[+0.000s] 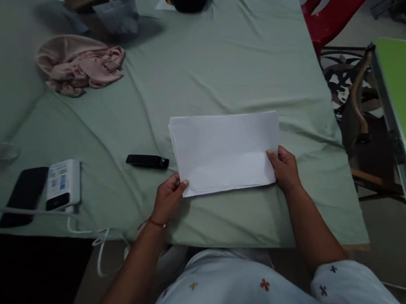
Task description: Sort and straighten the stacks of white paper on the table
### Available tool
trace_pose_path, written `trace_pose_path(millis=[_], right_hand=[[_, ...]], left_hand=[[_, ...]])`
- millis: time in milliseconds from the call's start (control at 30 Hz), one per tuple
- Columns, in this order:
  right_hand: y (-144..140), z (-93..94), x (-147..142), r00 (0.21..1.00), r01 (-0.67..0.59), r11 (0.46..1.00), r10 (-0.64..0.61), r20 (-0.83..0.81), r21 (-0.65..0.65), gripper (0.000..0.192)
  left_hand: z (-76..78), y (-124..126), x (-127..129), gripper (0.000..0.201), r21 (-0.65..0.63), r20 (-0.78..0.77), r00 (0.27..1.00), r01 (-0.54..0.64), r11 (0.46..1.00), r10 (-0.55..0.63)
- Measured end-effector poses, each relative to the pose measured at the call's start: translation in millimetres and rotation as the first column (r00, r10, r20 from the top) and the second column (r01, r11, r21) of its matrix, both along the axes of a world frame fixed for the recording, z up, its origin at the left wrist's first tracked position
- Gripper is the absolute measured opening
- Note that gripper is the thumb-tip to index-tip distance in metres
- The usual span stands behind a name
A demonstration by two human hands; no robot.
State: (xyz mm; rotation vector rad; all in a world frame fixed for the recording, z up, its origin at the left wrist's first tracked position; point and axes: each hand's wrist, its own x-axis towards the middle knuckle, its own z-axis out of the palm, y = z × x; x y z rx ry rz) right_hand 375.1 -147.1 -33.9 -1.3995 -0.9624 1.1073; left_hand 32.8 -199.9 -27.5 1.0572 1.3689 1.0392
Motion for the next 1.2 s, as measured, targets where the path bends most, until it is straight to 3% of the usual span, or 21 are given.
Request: trace_pose_path(millis=[133,367,567,800,1033,1200], right_hand=[[2,-1.4,-1,0.998,0.018,0.999,-0.020,0.064,0.032,0.037],[6,-6.8,0,0.996,0.088,0.994,-0.086,-0.040,0.060,0.043],[5,-5.1,-2,0.993,0.098,0.994,-0.095,-0.067,0.040,0.045],[6,-5.0,-2,0.990,0.121,0.991,-0.117,-0.073,0.049,0.046],[6,-5.5,-2,0.989,0.113,0.993,-0.110,-0.094,0.029,0.043],[5,-2.6,-3,0.990,0.112,0.994,-0.110,-0.093,0.013,0.043]], left_hand=[[2.0,2,0,0.048,0.016,-0.149,0.986,-0.075,0.997,0.077],[6.0,-1,3,0.048,-0.001,-0.034,0.998,0.049,0.999,-0.049],[2.9,-2,4,0.049,0.005,-0.139,0.990,-0.031,1.000,0.031],[4.1,-6,1,0.040,0.012,-0.004,1.000,-0.010,1.000,0.010],[-2.9,-4,1,0.032,-0.002,0.154,0.987,-0.050,0.999,0.050],[3.7,-2,2,0.033,-0.013,0.284,0.951,-0.127,0.992,0.126]])
